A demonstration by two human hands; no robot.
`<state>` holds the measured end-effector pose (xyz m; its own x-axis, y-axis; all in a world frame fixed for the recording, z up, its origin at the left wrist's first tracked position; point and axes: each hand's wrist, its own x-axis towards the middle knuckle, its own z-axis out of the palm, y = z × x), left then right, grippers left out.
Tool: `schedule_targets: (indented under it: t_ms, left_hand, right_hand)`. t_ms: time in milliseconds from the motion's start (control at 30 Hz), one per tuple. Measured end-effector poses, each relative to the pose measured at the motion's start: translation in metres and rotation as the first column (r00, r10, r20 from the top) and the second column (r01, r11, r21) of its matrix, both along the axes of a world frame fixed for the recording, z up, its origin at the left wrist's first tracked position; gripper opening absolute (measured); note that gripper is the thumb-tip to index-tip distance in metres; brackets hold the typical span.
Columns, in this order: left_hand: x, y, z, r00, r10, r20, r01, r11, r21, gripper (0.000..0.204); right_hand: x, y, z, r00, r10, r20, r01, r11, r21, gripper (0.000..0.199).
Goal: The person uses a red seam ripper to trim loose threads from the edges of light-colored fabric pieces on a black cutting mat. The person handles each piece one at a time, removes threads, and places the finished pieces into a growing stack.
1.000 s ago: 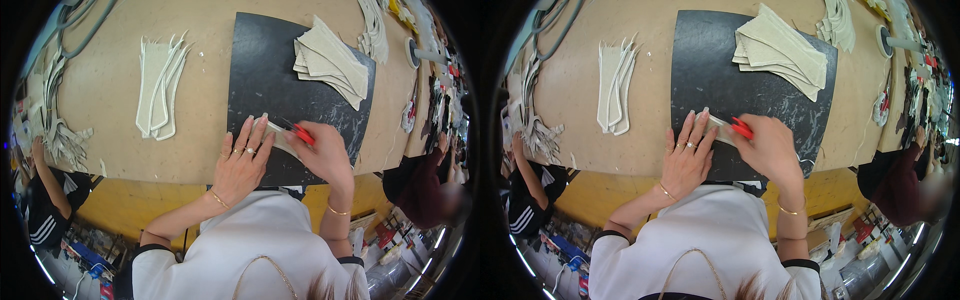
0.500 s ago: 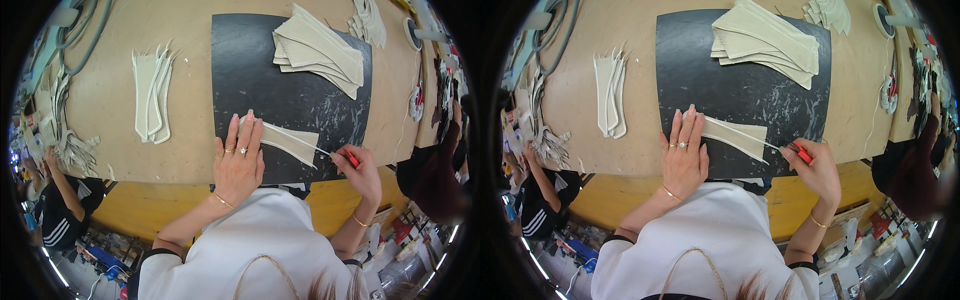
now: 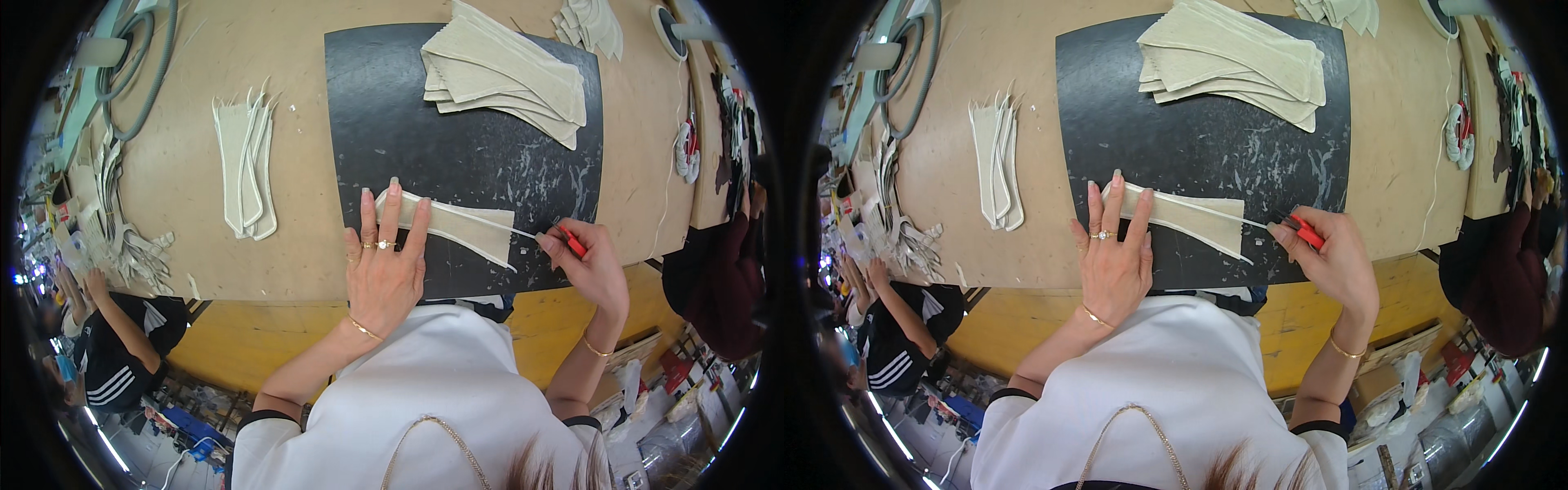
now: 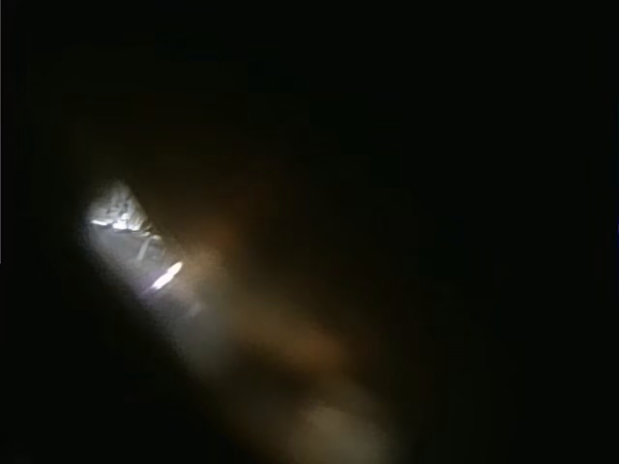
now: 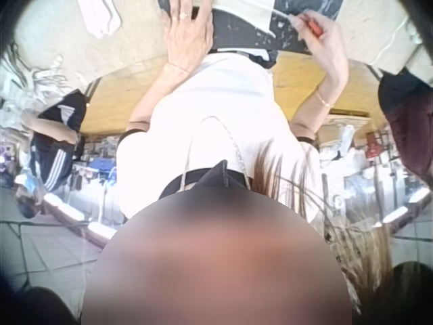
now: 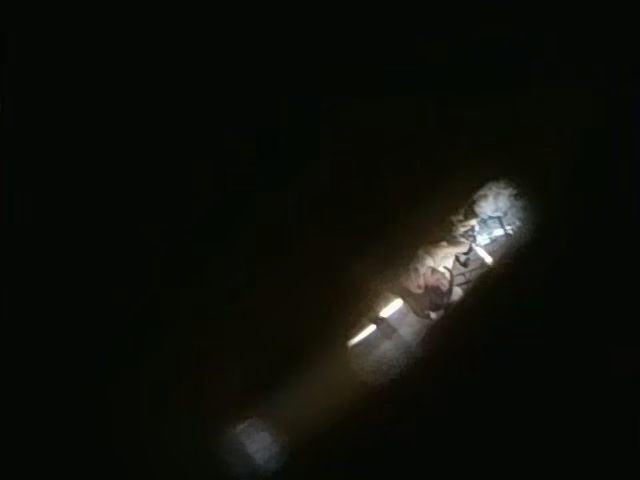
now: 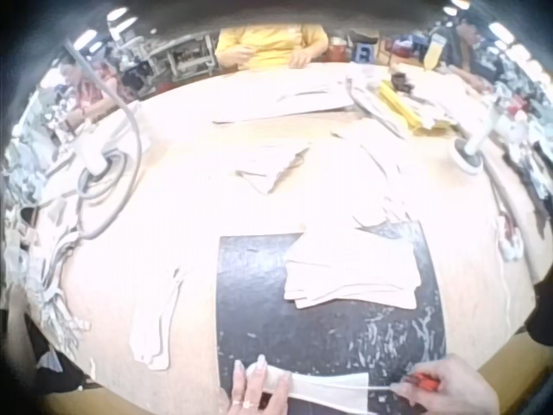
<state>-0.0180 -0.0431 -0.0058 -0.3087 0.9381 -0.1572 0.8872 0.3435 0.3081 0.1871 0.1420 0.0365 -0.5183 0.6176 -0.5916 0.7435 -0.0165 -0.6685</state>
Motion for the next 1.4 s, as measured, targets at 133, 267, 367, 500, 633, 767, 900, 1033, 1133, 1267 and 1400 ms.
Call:
schedule_targets:
  t_ms: [133, 267, 367, 500, 633, 767, 900, 1033, 1133, 1267, 1400]
  left_hand:
    - [0.001, 0.002, 0.001, 0.999, -0.035, 0.007, 0.035, 0.999, -0.037, 0.076]
    - [0.006, 0.004, 0.003, 0.998, -0.003, 0.067, 0.008, 0.998, -0.067, 0.075]
    - [0.011, 0.006, 0.003, 0.999, 0.01, 0.05, -0.007, 0.999, -0.054, 0.075]
    - [0.017, 0.009, 0.001, 0.994, -0.023, -0.103, 0.015, 0.997, -0.069, 0.073]
    - [0.018, 0.013, 0.005, 0.985, -0.128, -0.116, 0.118, 0.989, -0.089, 0.065]
    - [0.014, 0.02, 0.006, 0.971, -0.237, 0.027, 0.238, 0.971, -0.039, 0.054]
    - [0.015, 0.022, 0.009, 0.972, -0.225, 0.071, 0.228, 0.972, -0.047, 0.056]
    - [0.017, 0.022, 0.011, 0.974, -0.224, 0.043, 0.226, 0.972, -0.067, 0.056]
    - [0.019, 0.023, 0.011, 0.975, -0.222, 0.023, 0.224, 0.972, -0.072, 0.057]
    - [0.02, 0.023, 0.009, 0.977, -0.209, 0.045, 0.212, 0.975, -0.063, 0.059]
    - [0.021, 0.021, 0.006, 0.982, -0.162, 0.094, 0.166, 0.985, -0.038, 0.061]
  right_hand:
    - [-0.002, 0.006, 0.003, 0.997, 0.044, 0.066, -0.043, 0.999, -0.025, 0.026]
    - [-0.004, 0.01, 0.004, 0.995, 0.053, 0.086, -0.049, 0.998, -0.048, 0.023]
    - [-0.005, 0.012, 0.003, 0.994, 0.049, 0.095, -0.046, 0.999, -0.027, 0.024]
    - [-0.005, 0.018, 0.001, 0.989, 0.096, 0.108, -0.102, 0.994, 0.045, 0.026]
    - [-0.008, 0.026, 0.0, 0.982, 0.153, 0.113, -0.168, 0.976, 0.139, 0.03]
    - [-0.008, 0.03, 0.002, 0.972, 0.214, 0.097, -0.23, 0.951, 0.206, 0.032]
    - [-0.009, 0.032, 0.0, 0.977, 0.206, 0.051, -0.212, 0.952, 0.221, 0.033]
    - [-0.009, 0.036, -0.003, 0.975, 0.221, 0.032, -0.222, 0.946, 0.236, 0.034]
    - [-0.01, 0.038, -0.004, 0.972, 0.235, 0.024, -0.233, 0.937, 0.259, 0.034]
    - [-0.01, 0.039, -0.001, 0.959, 0.278, 0.052, -0.282, 0.925, 0.255, 0.034]
    - [-0.007, 0.038, 0.002, 0.954, 0.297, 0.026, -0.295, 0.927, 0.234, 0.035]
